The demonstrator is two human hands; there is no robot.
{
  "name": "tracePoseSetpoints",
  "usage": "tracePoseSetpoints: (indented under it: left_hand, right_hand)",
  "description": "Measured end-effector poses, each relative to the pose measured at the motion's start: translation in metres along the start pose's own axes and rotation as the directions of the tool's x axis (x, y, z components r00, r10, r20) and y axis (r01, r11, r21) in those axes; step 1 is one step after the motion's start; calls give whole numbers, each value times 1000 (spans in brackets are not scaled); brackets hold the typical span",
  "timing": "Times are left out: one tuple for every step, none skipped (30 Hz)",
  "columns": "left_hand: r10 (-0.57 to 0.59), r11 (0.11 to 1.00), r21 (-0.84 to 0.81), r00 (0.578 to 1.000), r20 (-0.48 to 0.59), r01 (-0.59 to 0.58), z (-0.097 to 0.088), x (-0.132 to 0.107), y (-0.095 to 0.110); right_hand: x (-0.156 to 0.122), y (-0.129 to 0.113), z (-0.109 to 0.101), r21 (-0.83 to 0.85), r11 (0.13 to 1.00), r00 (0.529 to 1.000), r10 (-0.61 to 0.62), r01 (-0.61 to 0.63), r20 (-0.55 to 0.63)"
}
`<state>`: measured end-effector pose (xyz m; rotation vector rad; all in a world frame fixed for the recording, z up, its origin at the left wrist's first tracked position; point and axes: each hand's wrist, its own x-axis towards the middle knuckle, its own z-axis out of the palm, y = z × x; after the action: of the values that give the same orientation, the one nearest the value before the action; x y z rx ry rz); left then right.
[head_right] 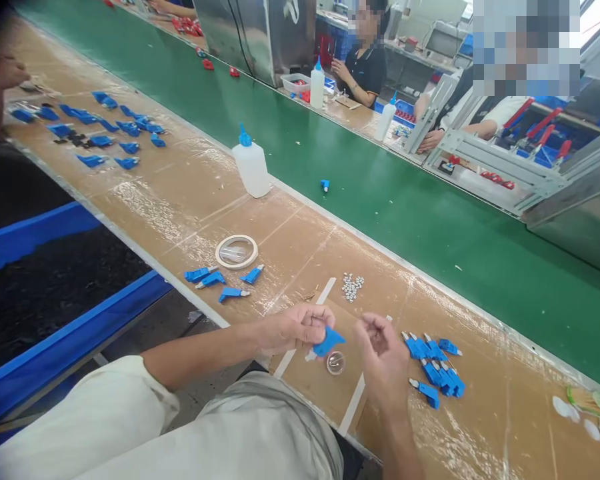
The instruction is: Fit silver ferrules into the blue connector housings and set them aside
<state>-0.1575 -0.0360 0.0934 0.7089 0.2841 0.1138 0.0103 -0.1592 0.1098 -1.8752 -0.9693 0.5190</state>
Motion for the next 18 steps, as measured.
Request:
tracePoseSetpoints:
  left_hand:
    - [32, 999, -30, 999, -40, -34, -5, -2, 2]
    - [58, 997, -55, 996, -72, -62, -10, -5, 3]
    - [79, 993, -74, 992, -97, -87, -14, -7, 4]
    - [98, 990, -89, 988, -117, -108, -18, -9, 5]
    - [110, 987, -102, 985, -133, -124, -21, -11, 6]
    - [118, 985, -110, 982, -147, -135, -24, -14, 7]
    - [123, 983, -115, 979, -160, -143, -26, -16, 7]
    - [128, 981, -120, 977, -172, -150, -29, -18, 8]
    - [132, 980, -126, 974, -184, -157, -31, -19, 9]
    - [133, 978, -131, 972, -193, -160, -33, -21, 9]
    - [133, 977, -136, 971, -199, -162, -36, -21, 10]
    - [132, 977, -140, 971, -199, -161, -38, -22, 10]
    - [128, 977, -142, 972, -198, -158, -41, -22, 10]
    - [125, 977, -146, 973, -196, -155, -43, -21, 10]
    - [124, 976, -150, 973, -195, -155, -45, -20, 9]
    - [125, 975, -157, 972, -197, -157, -46, -19, 9]
    - [128, 973, -165, 971, -200, -162, -48, -18, 9]
    - [129, 971, -172, 971, -203, -165, -49, -18, 8]
  right_hand:
    - [21, 2, 4, -146, 986, 997, -72, 76, 29]
    - [42, 4, 8, -281, 945, 985, -150, 167, 83]
    - [62, 6, 13, -324, 923, 978, -178, 205, 110]
    - [80, 7, 18, -352, 907, 972, -197, 231, 132]
    - [95, 8, 23, -378, 889, 964, -213, 258, 158]
    - [108, 9, 29, -391, 878, 958, -222, 277, 181]
    - [117, 9, 34, -406, 865, 951, -230, 297, 206]
    - [124, 10, 38, -419, 852, 944, -235, 315, 232]
    - [129, 10, 41, -429, 841, 937, -237, 330, 256]
    - [133, 10, 44, -438, 831, 931, -237, 342, 277]
    - [135, 10, 46, -446, 823, 926, -235, 352, 296]
    - [137, 10, 48, -452, 816, 921, -233, 360, 313]
    - [138, 10, 50, -457, 810, 916, -230, 368, 329]
    - [140, 10, 52, -459, 805, 910, -228, 376, 345]
    - [141, 9, 54, -461, 801, 905, -225, 383, 360]
    - [143, 8, 56, -462, 797, 901, -223, 389, 373]
    - [145, 6, 57, -462, 795, 897, -220, 392, 383]
    - [147, 4, 58, -463, 795, 896, -216, 392, 387]
